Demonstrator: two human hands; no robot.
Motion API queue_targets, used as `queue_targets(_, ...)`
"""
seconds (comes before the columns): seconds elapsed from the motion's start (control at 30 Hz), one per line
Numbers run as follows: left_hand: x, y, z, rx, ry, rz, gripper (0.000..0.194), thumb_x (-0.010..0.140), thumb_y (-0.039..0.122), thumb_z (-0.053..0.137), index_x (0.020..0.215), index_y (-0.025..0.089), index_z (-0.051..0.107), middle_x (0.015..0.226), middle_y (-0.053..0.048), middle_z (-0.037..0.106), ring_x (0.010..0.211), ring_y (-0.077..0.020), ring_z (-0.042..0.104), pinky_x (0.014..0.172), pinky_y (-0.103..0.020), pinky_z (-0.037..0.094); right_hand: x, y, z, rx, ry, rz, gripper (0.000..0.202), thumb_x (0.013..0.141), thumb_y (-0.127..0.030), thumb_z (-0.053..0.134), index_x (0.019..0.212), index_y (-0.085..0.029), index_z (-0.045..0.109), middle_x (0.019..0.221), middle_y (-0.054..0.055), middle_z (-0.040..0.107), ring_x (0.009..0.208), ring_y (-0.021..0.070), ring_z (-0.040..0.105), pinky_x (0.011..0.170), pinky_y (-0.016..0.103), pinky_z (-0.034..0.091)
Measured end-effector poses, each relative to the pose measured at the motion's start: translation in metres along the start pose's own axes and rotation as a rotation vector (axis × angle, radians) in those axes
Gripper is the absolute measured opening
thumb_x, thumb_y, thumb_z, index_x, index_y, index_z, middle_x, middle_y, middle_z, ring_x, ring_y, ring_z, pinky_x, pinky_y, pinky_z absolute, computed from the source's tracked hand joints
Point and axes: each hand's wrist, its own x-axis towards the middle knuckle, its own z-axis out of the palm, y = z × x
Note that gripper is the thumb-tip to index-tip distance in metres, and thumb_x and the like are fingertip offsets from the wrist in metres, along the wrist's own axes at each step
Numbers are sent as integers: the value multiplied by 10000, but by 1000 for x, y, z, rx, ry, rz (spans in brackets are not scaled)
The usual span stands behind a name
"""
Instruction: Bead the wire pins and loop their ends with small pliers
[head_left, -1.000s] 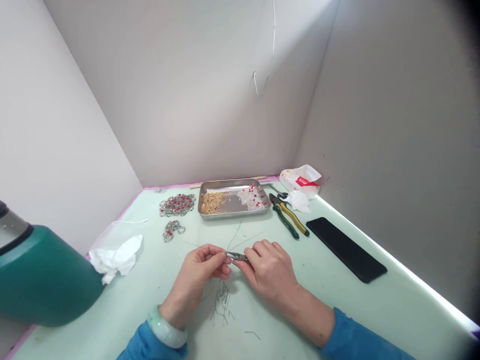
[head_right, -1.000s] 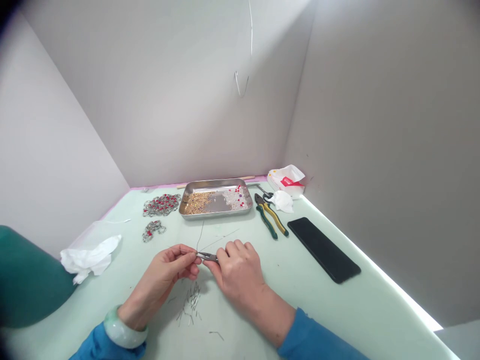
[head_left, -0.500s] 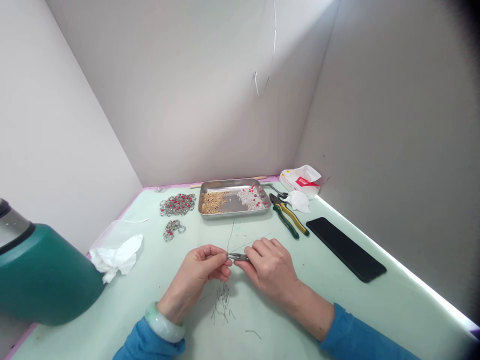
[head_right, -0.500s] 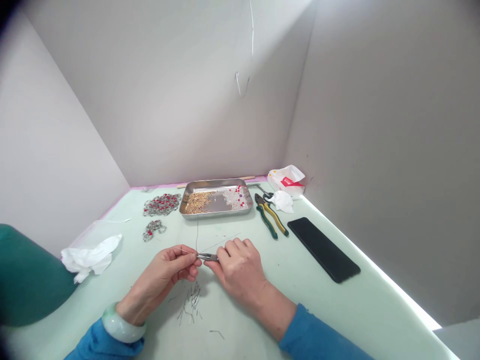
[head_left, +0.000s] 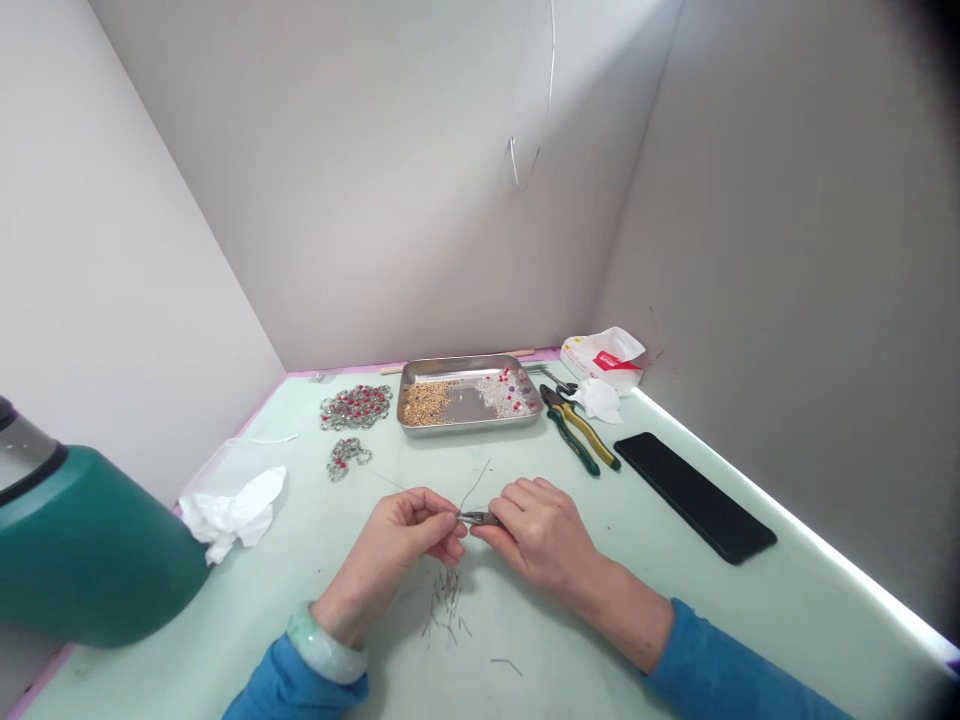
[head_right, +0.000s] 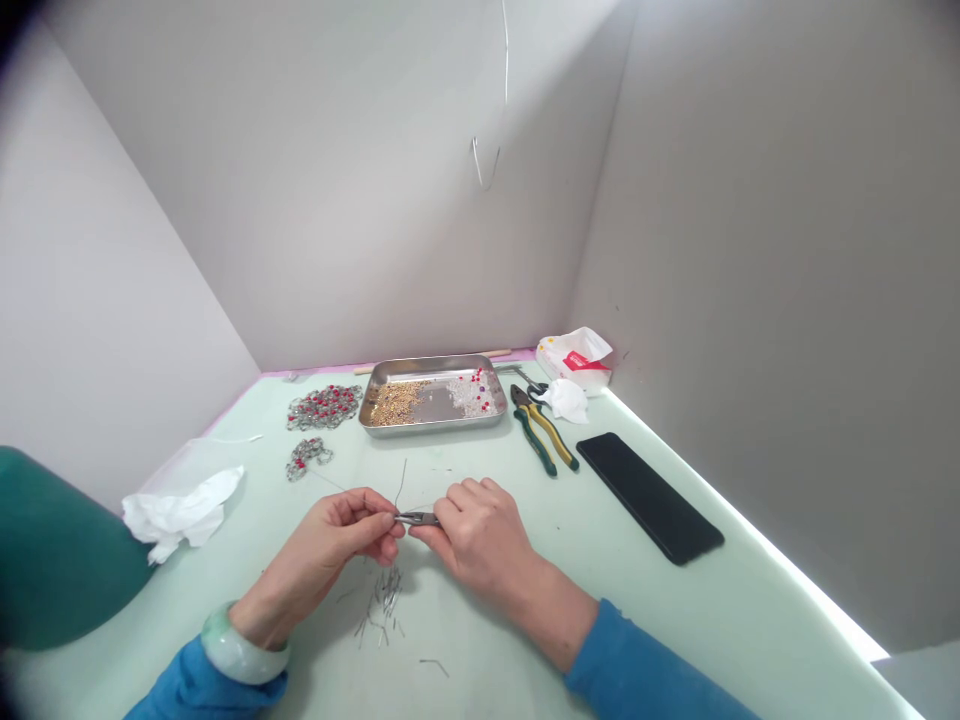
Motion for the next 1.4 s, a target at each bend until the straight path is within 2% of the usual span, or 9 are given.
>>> queue_targets(0.27, 1, -3, 0, 34, 24, 8, 96, 729, 228, 631, 722, 142, 589, 588, -23, 669, 537, -120, 588, 575, -228, 455, -2, -1, 2, -25, -5, -10, 354, 905, -395, 445, 652, -162, 529, 622, 17, 544, 601, 141, 444, 589, 285, 245)
queue_targets(0.6, 3, -6, 1, -14, 41, 31, 104, 707, 229, 650, 700, 137, 601, 627, -36, 660, 553, -131, 593, 579, -249, 469, -1, -6, 4, -32, -53, 60, 343, 901, -380, 450, 663, -162, 564, 622, 16, 576, 590, 139, 490, 581, 285, 261)
queue_targets(0.8, 5, -8, -10, -210, 136, 31, 114, 712, 214, 659, 741, 126, 593, 703, -44, 647, 542, -102, 569, 564, -233, 477, -3, -5, -1, -95, -95, 175, 249, 857, -360, 519, 705, -166, 557, 712, 38, 567, 699, 175, 490, 642, 302, 301)
queue_targets(0.93, 6, -11, -13, -346, 91, -8, 101, 713, 181, 665, 759, 120, 599, 701, -42, 639, 525, -83, 555, 532, -205, 476, -9, -3, -1, -146, -124, 215, 127, 817, -243, 569, 725, -156, 557, 754, 57, 557, 741, 193, 480, 649, 313, 321)
queue_targets(1.0, 7, -12, -12, -377, 69, -20, 85, 719, 167, 660, 755, 116, 603, 698, -41, 637, 522, -79, 553, 525, -197, 478, -9, -5, -2, -104, -107, 214, 119, 815, -243, 575, 736, -154, 566, 768, 62, 556, 762, 199, 481, 669, 324, 337)
queue_targets(1.07, 6, -13, -10, -401, 45, -35, 74, 721, 160, 658, 745, 113, 607, 688, -39, 633, 518, -77, 551, 518, -191, 480, -6, -8, -3, 22, -55, 197, 116, 839, -247, 541, 779, -158, 584, 802, 67, 564, 804, 206, 486, 710, 343, 356)
queue_targets(1.17, 5, -14, -6, -433, -12, -77, 74, 714, 157, 666, 742, 107, 618, 674, -37, 630, 505, -72, 544, 510, -185, 484, 4, -14, -7, 432, 1, 219, 193, 893, -192, 410, 915, -170, 601, 892, 71, 578, 824, 179, 513, 731, 327, 398)
queue_targets(1.3, 3, -15, -2, -416, -132, -133, 81, 708, 165, 662, 746, 101, 629, 660, -34, 624, 467, -71, 533, 455, -182, 469, 21, -13, -14, 1138, -195, 420, 199, 875, -230, 440, 975, -175, 603, 811, 28, 590, 613, 110, 511, 597, 256, 432)
queue_targets(1.4, 1, -16, -1, -369, -190, -158, 67, 708, 163, 643, 735, 104, 629, 643, -27, 618, 447, -77, 533, 439, -193, 460, 27, -9, -16, 1366, -311, 434, 136, 810, -265, 564, 862, -159, 630, 679, -8, 562, 574, 97, 473, 576, 239, 406)
